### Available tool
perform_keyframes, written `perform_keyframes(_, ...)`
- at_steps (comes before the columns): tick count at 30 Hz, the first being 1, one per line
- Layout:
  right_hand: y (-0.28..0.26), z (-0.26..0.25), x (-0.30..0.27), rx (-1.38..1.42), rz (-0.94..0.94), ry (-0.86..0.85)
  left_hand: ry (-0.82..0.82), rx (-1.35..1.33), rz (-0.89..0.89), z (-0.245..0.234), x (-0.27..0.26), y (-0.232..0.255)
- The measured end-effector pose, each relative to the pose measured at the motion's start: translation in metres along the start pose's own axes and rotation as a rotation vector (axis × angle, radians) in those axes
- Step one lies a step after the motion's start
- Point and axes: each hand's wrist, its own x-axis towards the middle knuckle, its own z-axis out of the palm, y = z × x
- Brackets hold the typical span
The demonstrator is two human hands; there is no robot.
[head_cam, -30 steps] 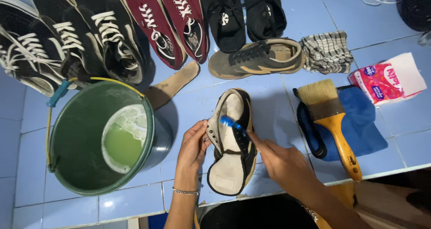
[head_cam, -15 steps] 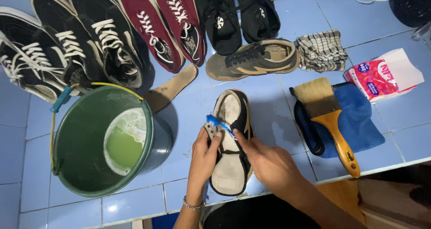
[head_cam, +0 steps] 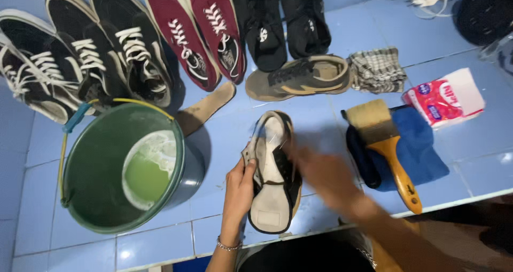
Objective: The person cleans a shoe using a toothbrush and soapy water from a bucket, scrubbing the interior and edges by hand.
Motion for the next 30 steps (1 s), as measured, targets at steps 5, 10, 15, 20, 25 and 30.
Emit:
perform_keyframes(5, 0.016, -0.004, 0.011, 0.226, 0.081, -0.149, 0.066, 0.029, -0.019, 0.004, 0.0, 0.0)
perform_keyframes(10, -0.002, -0.013, -0.001, 0.437, -0.092, -0.235, 0.014, 0.028, -0.069, 0.002, -0.01, 0.017)
perform_keyframes(15, 0.008, -0.016, 0.012, 0.248, 0.027, -0.141, -0.028, 0.014, -0.046, 0.001, -0.012, 0.021)
perform_keyframes(20, 0.012, 0.017, 0.007, 0.101, -0.051, -0.008, -0.062, 0.009, 0.007, -0.002, -0.012, 0.019)
perform_keyframes(25, -0.018, -0.038, 0.014, 0.335, 0.017, -0.428, -0.047, 0.005, -0.006, -0.003, -0.01, 0.008)
perform_keyframes(30, 0.012, -0.009, 0.022, 0.129, 0.008, -0.073, -0.045, -0.023, 0.12, -0.005, -0.011, 0.015)
